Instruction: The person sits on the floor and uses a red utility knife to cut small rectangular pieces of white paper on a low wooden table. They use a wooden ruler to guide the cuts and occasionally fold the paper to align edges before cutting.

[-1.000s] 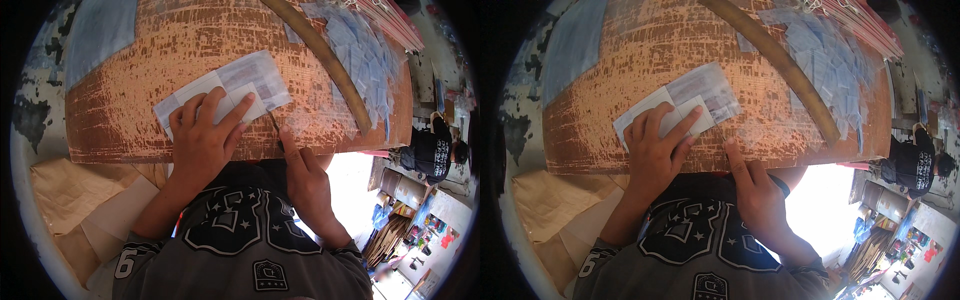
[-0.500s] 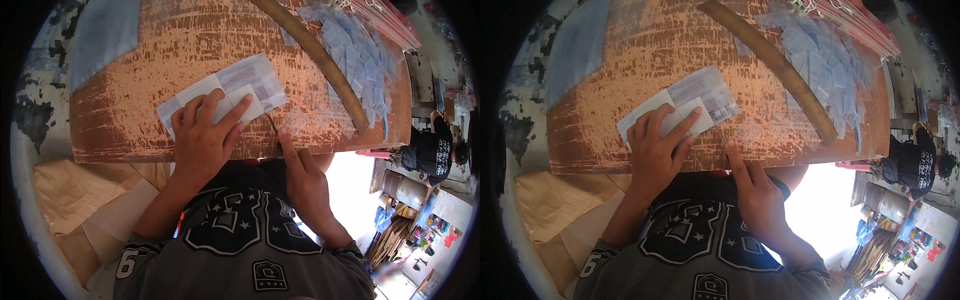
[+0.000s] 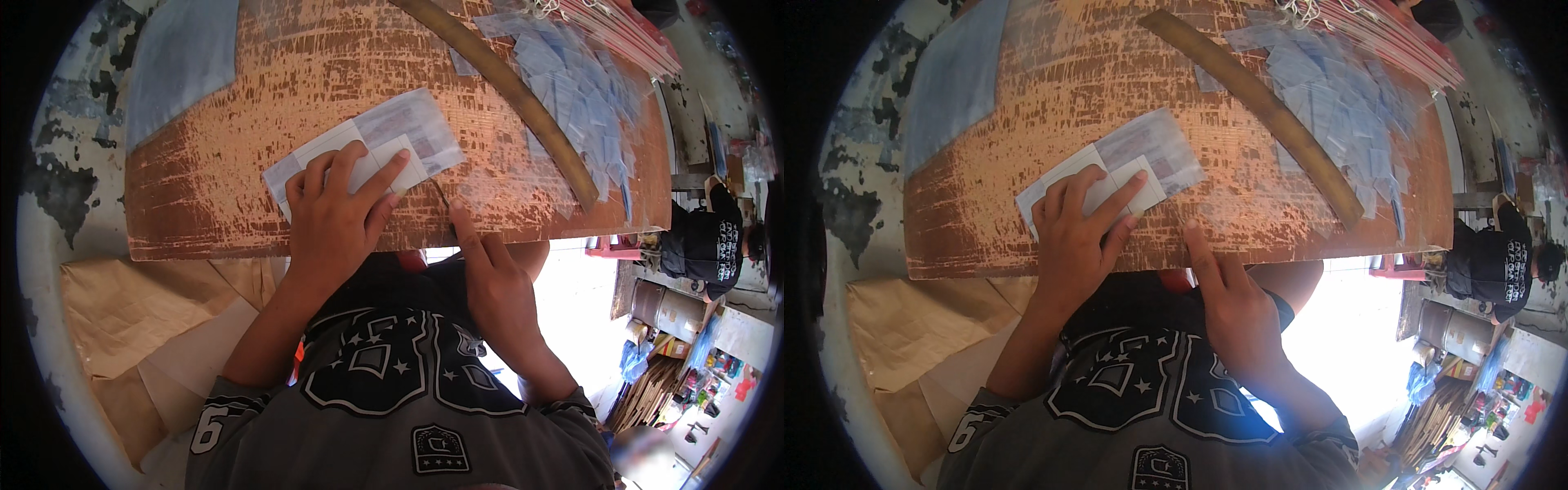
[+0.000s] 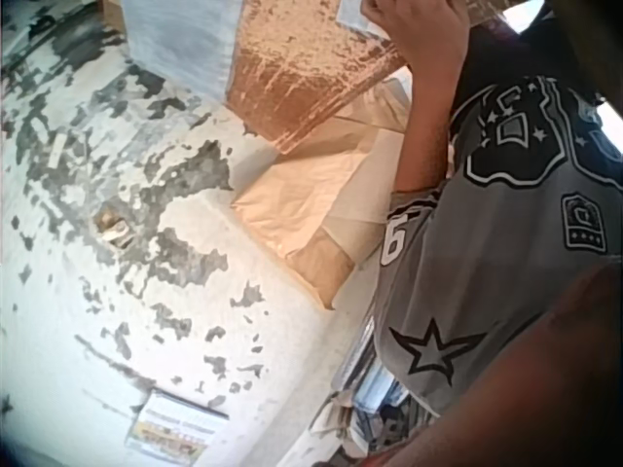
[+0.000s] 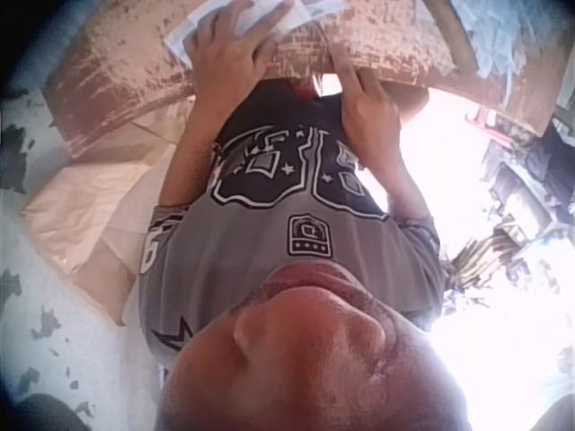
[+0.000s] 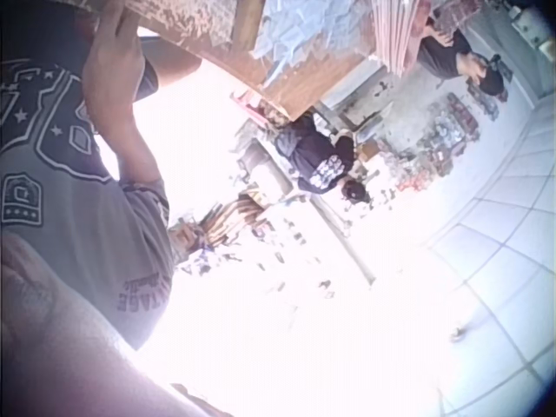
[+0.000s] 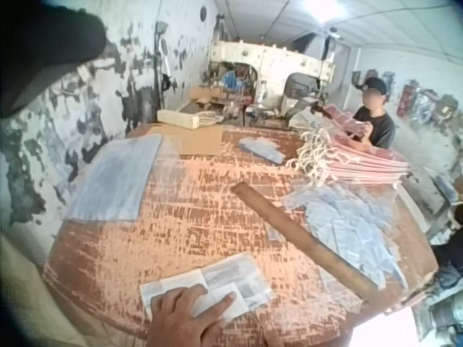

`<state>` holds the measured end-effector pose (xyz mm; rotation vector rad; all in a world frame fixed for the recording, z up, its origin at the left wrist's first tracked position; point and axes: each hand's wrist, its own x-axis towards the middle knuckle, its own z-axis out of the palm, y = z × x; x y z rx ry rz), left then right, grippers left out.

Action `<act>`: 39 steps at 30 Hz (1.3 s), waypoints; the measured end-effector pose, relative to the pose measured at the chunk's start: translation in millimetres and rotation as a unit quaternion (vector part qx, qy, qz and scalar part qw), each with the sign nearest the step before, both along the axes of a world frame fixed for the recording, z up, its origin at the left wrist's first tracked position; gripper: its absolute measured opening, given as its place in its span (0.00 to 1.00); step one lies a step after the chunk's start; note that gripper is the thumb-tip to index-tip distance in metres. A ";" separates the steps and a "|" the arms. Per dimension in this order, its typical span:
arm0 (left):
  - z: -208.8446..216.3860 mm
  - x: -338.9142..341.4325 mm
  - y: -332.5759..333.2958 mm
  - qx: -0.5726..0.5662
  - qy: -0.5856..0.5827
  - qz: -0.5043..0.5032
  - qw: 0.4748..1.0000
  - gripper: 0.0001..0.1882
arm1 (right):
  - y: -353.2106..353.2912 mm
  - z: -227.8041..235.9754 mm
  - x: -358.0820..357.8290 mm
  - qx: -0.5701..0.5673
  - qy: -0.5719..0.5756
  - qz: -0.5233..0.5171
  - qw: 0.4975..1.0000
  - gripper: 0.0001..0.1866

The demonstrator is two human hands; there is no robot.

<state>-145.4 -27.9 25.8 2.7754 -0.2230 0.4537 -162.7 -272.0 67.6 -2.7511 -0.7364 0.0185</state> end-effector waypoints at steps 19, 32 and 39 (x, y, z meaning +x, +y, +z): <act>-0.1 0.4 -0.1 0.005 0.007 0.000 1.000 0.24 | -9.6 3.7 21.3 0.218 0.010 -0.113 0.969 0.27; 4.8 2.0 1.0 0.003 0.013 -0.004 1.000 0.25 | 30.5 -14.0 76.0 0.392 0.152 -0.079 0.904 0.14; 10.6 0.5 5.6 -0.006 0.030 -0.014 0.999 0.27 | 29.3 -24.0 74.2 0.370 0.118 -0.073 0.919 0.13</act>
